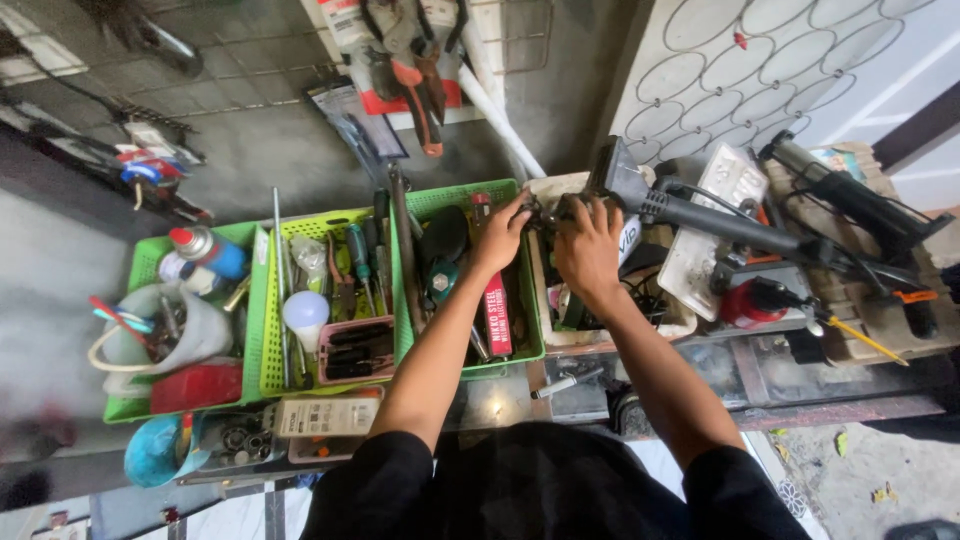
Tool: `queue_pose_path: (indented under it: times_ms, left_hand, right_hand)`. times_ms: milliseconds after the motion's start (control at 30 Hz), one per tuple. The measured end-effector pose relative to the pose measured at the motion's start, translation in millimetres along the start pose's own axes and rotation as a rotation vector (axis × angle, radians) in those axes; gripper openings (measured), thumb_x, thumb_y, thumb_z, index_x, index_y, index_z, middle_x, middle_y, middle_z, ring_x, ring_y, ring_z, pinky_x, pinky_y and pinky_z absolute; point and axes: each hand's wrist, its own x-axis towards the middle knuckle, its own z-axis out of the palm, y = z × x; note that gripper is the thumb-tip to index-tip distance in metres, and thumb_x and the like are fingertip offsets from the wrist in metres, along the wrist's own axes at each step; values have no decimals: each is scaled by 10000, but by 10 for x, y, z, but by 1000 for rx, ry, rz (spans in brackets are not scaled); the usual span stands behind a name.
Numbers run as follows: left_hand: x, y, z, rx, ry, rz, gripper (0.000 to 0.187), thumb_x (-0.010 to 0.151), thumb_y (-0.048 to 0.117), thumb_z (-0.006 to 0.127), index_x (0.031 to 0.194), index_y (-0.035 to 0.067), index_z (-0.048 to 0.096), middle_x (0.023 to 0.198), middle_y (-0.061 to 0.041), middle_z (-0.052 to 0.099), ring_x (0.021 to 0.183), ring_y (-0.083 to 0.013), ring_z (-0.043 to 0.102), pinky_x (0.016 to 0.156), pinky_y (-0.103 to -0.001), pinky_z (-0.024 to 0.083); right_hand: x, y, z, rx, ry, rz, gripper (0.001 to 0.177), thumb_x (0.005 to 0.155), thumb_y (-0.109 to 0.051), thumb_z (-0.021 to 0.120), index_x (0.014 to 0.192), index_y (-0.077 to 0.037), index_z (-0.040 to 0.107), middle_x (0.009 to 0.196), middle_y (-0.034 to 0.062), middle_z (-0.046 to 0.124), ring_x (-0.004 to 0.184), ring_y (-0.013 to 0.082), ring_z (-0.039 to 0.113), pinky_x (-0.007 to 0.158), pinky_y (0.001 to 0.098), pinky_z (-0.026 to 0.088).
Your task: The person is repairing or assembling parts of a manual air pump at a workbench.
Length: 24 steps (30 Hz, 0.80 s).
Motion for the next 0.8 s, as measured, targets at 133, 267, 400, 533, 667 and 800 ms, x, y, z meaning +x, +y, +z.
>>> queue_pose_path:
  times_ms: [133, 267, 400, 533, 667, 800]
  left_hand:
    - [34, 237, 57, 147, -37, -81, 516, 1033, 249, 588, 1535, 194, 486, 1338, -198, 655, 1227, -384, 619, 1014, -416, 495]
    - [96, 48, 219, 173, -17, 61, 556, 1048, 209, 564, 1574, 130, 404, 1394, -230, 595, 1265, -425, 571, 1046, -455, 459]
    - [133, -10, 237, 47, 1, -8, 507, 1063, 224, 612, 1541, 137, 469, 1446, -201, 591, 1316, -404, 575, 1085, -451, 472]
    - [70, 346, -40, 184, 50, -57, 431, 1008, 232, 655, 1424, 129, 606, 1363, -186, 642, 1249, -387, 608, 1055, -439, 483]
    - [-151, 528, -181, 326, 182, 148, 437, 954, 295, 686, 1340, 94, 647, 1376, -187, 629, 1190, -351, 618, 1010, -434, 476]
    - [-596, 282, -183, -375, -120, -190, 376, 1119, 331, 589, 1325, 36, 698, 1198, -84, 769, 1126, -208, 697, 1015, -348, 536]
  right_hand:
    - [-54, -41, -294, 266, 144, 40, 194, 1010, -97, 665, 1173, -16, 732, 1390, 137, 585, 1259, 424, 589, 1061, 549, 505]
    - [-1, -49, -515, 511, 215, 127, 178, 1019, -52, 646, 1162, 31, 712, 1351, 200, 600, 1030, 347, 733, 807, 411, 624]
    - [76, -64, -694, 677, 319, 128, 153, 1062, -40, 609, 1150, 82, 637, 1309, 195, 598, 1083, 251, 732, 877, 339, 621]
    - [119, -41, -750, 826, 228, 318, 113, 1039, -35, 605, 1095, 51, 654, 1273, 164, 592, 936, 203, 718, 770, 319, 625]
    - [81, 21, -600, 1280, 232, 464, 145, 1042, -30, 623, 1178, 20, 632, 1151, 86, 642, 973, 146, 685, 830, 306, 619]
    - [121, -136, -647, 1346, 138, 569, 140, 1020, -40, 629, 1158, -14, 625, 1087, 42, 693, 967, 120, 695, 818, 298, 623]
